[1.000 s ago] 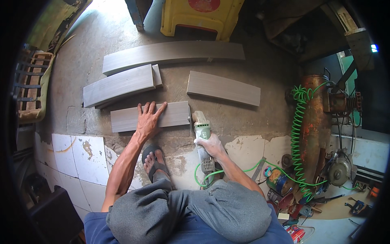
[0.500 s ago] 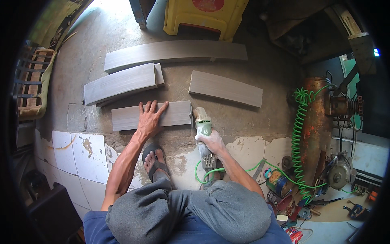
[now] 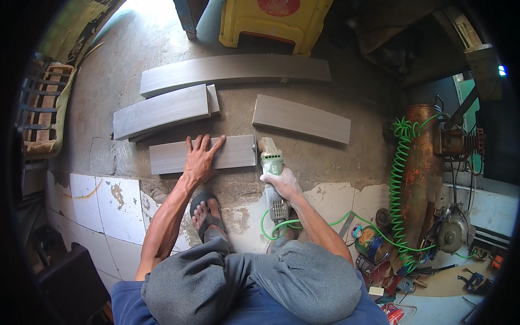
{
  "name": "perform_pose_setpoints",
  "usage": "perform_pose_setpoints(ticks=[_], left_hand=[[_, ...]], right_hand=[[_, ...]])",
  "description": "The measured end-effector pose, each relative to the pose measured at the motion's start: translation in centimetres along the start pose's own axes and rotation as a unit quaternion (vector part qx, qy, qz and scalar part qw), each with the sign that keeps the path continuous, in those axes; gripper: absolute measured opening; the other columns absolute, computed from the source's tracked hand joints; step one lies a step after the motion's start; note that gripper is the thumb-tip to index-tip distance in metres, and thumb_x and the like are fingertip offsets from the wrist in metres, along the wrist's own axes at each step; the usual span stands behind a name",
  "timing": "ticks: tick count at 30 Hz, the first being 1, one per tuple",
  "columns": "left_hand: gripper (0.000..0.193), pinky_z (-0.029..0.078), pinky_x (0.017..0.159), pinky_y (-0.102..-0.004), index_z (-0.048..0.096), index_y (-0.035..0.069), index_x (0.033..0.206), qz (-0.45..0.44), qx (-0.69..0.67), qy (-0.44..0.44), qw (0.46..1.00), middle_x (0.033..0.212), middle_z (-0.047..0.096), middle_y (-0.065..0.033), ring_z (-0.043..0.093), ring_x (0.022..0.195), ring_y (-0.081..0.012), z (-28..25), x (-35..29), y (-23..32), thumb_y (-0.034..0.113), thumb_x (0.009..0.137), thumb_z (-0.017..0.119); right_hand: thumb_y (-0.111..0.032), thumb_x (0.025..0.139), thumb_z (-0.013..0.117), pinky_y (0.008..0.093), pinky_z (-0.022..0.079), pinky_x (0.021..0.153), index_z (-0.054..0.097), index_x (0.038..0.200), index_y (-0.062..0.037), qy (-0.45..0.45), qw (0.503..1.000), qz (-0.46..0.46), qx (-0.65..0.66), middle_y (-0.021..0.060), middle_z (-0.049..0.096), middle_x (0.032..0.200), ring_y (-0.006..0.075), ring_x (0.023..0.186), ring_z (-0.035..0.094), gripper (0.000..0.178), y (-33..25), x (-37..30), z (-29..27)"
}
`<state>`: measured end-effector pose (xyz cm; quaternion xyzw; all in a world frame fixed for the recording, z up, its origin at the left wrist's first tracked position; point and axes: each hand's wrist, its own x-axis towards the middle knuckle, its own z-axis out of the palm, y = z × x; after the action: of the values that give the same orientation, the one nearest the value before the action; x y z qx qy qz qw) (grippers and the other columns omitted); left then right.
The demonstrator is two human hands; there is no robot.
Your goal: The person measures and marks metal pieces using a square and chalk, and then uses a hand-held angle grinder to cut the metal pieces.
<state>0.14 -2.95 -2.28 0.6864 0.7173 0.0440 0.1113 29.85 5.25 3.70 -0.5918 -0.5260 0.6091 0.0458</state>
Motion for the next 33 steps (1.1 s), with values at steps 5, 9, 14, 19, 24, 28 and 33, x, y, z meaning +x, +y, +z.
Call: perform_pose_setpoints(ticks=[5, 9, 14, 19, 24, 28, 33], left_hand=[[0.107, 0.022, 0.120, -0.0724, 0.033, 0.030, 0.165, -0.002, -0.016, -0.001, 1.000, 0.148, 0.048, -0.0215, 0.042, 0.143, -0.0405, -0.8, -0.2, 0.1, 0.014, 0.071, 0.084], [0.098, 0.020, 0.120, -0.0719, 0.035, 0.030, 0.163, -0.011, 0.007, 0.061, 0.998, 0.146, 0.043, -0.0192, 0.039, 0.142, -0.0382, -0.3, -0.6, 0.2, 0.011, 0.076, 0.077], [0.103, 0.016, 0.122, -0.0683, 0.035, 0.026, 0.164, 0.048, 0.131, 0.175, 0.975, 0.147, 0.038, -0.0184, 0.033, 0.143, -0.0384, 1.3, -1.4, -0.6, 0.017, 0.072, 0.083], [0.124, 0.020, 0.117, -0.0611, 0.035, 0.018, 0.163, 0.022, -0.025, 0.009, 0.999, 0.143, 0.037, -0.0207, 0.034, 0.138, -0.0399, 0.7, -2.7, 1.2, 0.047, 0.058, 0.096], [0.124, 0.022, 0.114, -0.0587, 0.037, 0.017, 0.161, 0.023, 0.024, 0.137, 0.990, 0.140, 0.036, -0.0204, 0.032, 0.136, -0.0409, 0.6, -3.2, 0.2, 0.051, 0.057, 0.096], [0.130, 0.024, 0.114, -0.0572, 0.038, 0.015, 0.160, 0.042, 0.027, 0.144, 0.988, 0.140, 0.036, -0.0187, 0.033, 0.136, -0.0395, -0.3, -3.5, -0.1, 0.055, 0.051, 0.096], [0.104, 0.032, 0.104, -0.0503, 0.046, 0.014, 0.151, -0.018, -0.034, 0.017, 0.999, 0.132, 0.045, -0.0159, 0.042, 0.128, -0.0354, -3.7, -2.4, 1.3, 0.044, 0.063, 0.094]], right_hand=[[-0.035, 0.075, 0.085, 0.0346, 0.054, 0.073, 0.069, 0.111, -0.0006, 0.009, 1.000, 0.006, 0.014, 0.0087, 0.071, 0.091, 0.0172, 0.080, 0.068, 0.052, -1.6, -0.4, 0.3], [-0.033, 0.076, 0.084, 0.0342, 0.054, 0.070, 0.067, 0.110, 0.0007, 0.000, 0.999, -0.007, 0.052, 0.0074, 0.070, 0.090, 0.0170, 0.077, 0.068, 0.051, -1.2, -2.1, 0.1], [-0.031, 0.077, 0.081, 0.0331, 0.052, 0.073, 0.066, 0.110, -0.0009, -0.022, 0.997, -0.030, 0.070, 0.0049, 0.067, 0.090, 0.0155, 0.079, 0.064, 0.047, -0.4, -4.1, -0.7], [-0.029, 0.078, 0.081, 0.0322, 0.051, 0.072, 0.066, 0.106, -0.0013, 0.017, 0.996, -0.023, 0.089, 0.0038, 0.066, 0.086, 0.0148, 0.078, 0.063, 0.042, 1.0, -4.8, -1.5], [-0.023, 0.079, 0.080, 0.0311, 0.052, 0.071, 0.064, 0.109, -0.0003, -0.008, 0.994, -0.018, 0.112, 0.0043, 0.066, 0.087, 0.0133, 0.078, 0.062, 0.040, -0.5, -5.9, -1.6], [-0.024, 0.079, 0.080, 0.0314, 0.052, 0.071, 0.064, 0.108, -0.0004, 0.003, 0.994, -0.027, 0.105, 0.0046, 0.066, 0.088, 0.0134, 0.078, 0.062, 0.041, -0.1, -5.5, -1.7], [-0.027, 0.079, 0.081, 0.0317, 0.052, 0.071, 0.064, 0.109, -0.0011, 0.000, 0.994, -0.027, 0.108, 0.0049, 0.066, 0.087, 0.0142, 0.078, 0.063, 0.044, 0.5, -5.4, -1.6]])
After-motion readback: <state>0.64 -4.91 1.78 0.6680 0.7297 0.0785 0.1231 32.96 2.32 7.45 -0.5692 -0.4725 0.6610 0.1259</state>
